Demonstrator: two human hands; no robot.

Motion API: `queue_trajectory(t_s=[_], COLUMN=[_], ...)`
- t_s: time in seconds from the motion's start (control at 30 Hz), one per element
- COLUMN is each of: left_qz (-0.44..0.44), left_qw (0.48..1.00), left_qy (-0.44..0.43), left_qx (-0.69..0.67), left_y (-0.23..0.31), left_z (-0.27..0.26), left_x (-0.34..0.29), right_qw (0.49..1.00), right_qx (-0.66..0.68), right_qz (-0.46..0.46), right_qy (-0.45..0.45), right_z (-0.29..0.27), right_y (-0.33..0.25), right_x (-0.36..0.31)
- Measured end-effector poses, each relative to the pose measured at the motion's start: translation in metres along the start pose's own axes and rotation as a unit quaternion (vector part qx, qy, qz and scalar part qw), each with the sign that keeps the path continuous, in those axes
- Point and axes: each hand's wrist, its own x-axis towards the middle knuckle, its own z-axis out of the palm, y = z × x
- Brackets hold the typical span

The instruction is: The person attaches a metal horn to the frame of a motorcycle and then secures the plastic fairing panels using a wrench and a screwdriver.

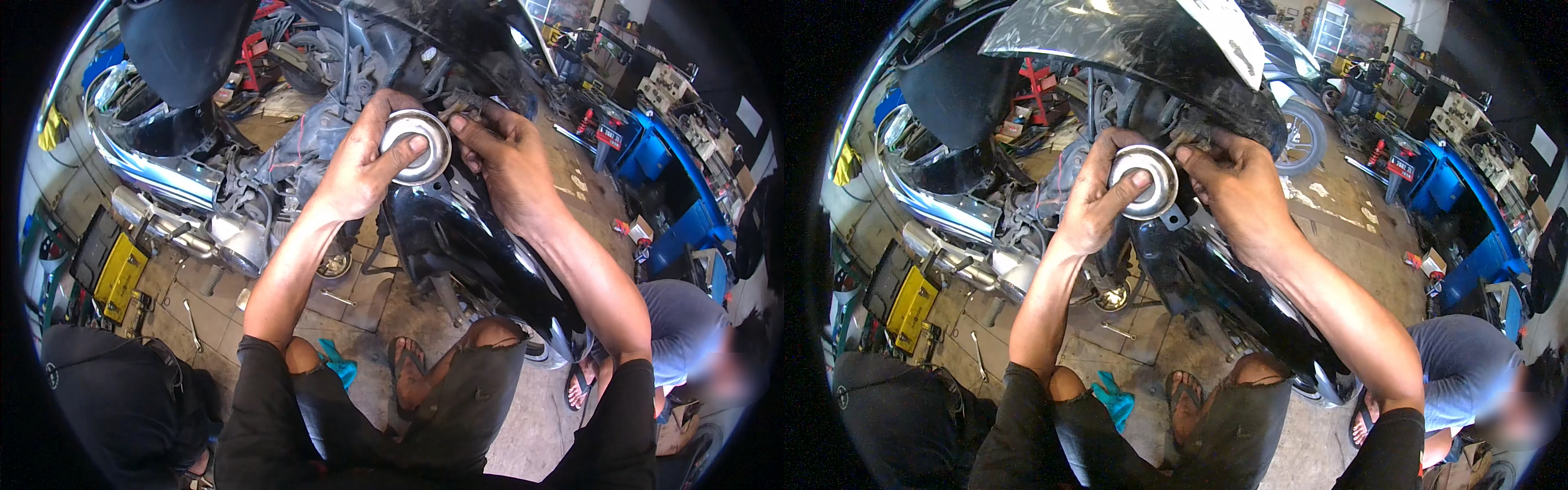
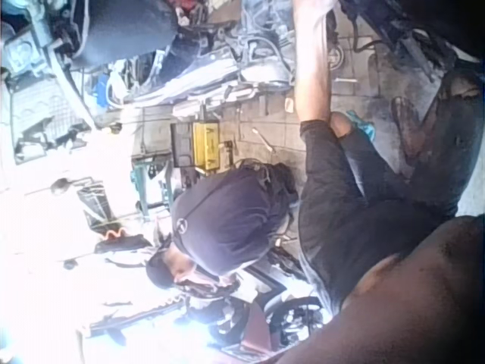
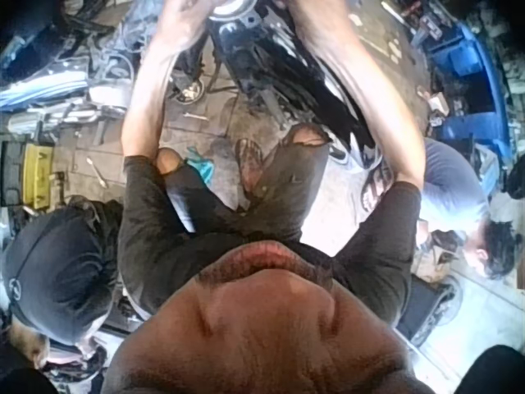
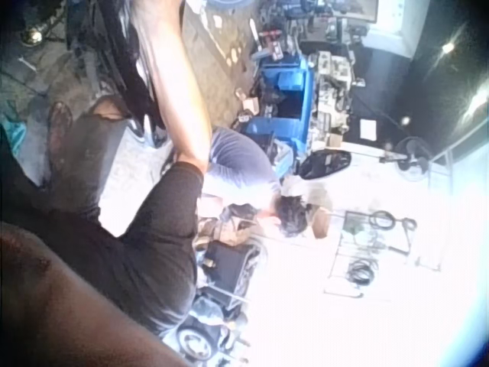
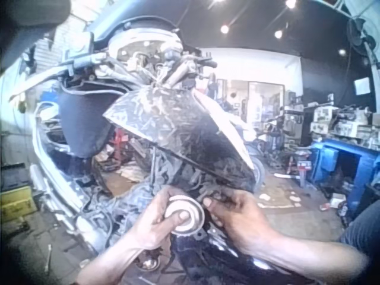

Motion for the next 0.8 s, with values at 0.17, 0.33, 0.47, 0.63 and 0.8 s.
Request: queue_trajectory(t_s=[0.17,0.33,0.47,0.63,0.8], left_qz=[0.006,-0.021,-0.033,-0.068,-0.074], left_qw=[0.992,0.994,0.996,0.992,0.985], left_qy=[0.039,0.041,0.023,0.041,0.109], left_qx=[-0.120,-0.101,-0.074,-0.100,-0.115], left_y=[-0.009,0.002,0.009,0.003,0.003], left_z=[0.010,0.006,-0.001,-0.007,0.006], left_x=[-0.002,0.003,0.003,0.002,0.008], right_qw=[0.998,0.998,0.996,0.996,0.990], right_qx=[0.064,-0.016,-0.025,-0.027,-0.128], right_qz=[-0.010,-0.067,-0.080,-0.068,-0.030], right_qy=[0.011,0.006,0.022,0.059,0.057], right_z=[0.009,0.004,0.006,0.012,0.015], right_y=[0.001,0.009,0.009,0.006,0.003], right_x=[0.000,-0.011,-0.016,-0.015,0.001])
